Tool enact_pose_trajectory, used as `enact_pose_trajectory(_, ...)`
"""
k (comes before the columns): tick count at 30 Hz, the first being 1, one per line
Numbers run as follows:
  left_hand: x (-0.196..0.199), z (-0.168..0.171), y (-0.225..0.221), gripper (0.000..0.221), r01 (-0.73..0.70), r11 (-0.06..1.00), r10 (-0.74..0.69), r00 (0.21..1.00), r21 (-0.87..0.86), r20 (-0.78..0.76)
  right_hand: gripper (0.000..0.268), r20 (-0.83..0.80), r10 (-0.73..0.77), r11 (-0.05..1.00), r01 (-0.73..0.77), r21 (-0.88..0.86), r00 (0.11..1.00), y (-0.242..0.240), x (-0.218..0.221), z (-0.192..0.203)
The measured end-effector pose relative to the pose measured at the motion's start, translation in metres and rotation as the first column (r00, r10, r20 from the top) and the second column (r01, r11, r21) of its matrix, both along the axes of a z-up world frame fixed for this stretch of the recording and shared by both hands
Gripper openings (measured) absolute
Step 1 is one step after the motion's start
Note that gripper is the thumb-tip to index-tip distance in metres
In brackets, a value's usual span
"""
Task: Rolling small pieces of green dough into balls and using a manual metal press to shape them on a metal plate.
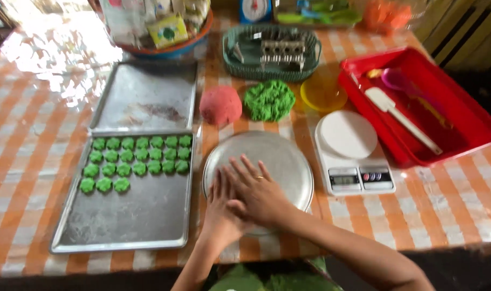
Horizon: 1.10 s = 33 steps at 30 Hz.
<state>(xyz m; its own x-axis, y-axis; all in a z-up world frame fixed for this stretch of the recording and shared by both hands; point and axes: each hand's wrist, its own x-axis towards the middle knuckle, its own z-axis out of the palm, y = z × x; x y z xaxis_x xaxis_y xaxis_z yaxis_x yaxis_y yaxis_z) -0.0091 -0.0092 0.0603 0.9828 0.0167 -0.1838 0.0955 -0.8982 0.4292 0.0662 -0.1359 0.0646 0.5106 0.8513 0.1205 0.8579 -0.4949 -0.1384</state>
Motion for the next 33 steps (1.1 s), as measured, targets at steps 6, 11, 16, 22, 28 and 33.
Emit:
enact_pose_trajectory(6,-0.006,-0.015,0.019,0.151,0.121,0.993,-0.12,0.99,-0.01,0.075,0.064,0.125,-0.216,0.95,0.238,-0.2,0.968,-0.057,0.081,-0.024)
enact_pose_trajectory(11,-0.005,-0.03,0.019,0.157,0.08,0.997,-0.078,0.992,-0.021,0.096,0.068,-0.243,-0.244,0.965,0.21,-0.155,0.939,0.019,0.061,0.029)
enact_pose_trajectory(16,-0.006,-0.012,0.022,0.134,0.003,0.984,-0.012,0.999,-0.176,-0.05,0.074,0.085,0.035,0.999,-0.033,-0.027,0.996,0.023,-0.01,-0.003)
enact_pose_trajectory(22,-0.007,-0.028,0.021,0.158,0.096,0.993,-0.091,0.993,-0.062,0.075,0.066,0.222,-0.016,0.998,0.003,0.059,0.975,-0.041,-0.001,-0.001)
enact_pose_trajectory(28,-0.004,-0.04,0.021,0.156,0.094,0.995,-0.096,0.971,0.02,0.218,0.064,-0.082,-0.224,0.972,0.215,-0.099,0.971,0.016,0.082,0.006)
enact_pose_trajectory(33,-0.006,-0.006,0.019,0.15,-0.01,0.986,-0.009,0.994,-0.167,-0.112,0.062,0.25,0.062,0.998,-0.068,0.015,0.966,0.041,0.017,-0.012)
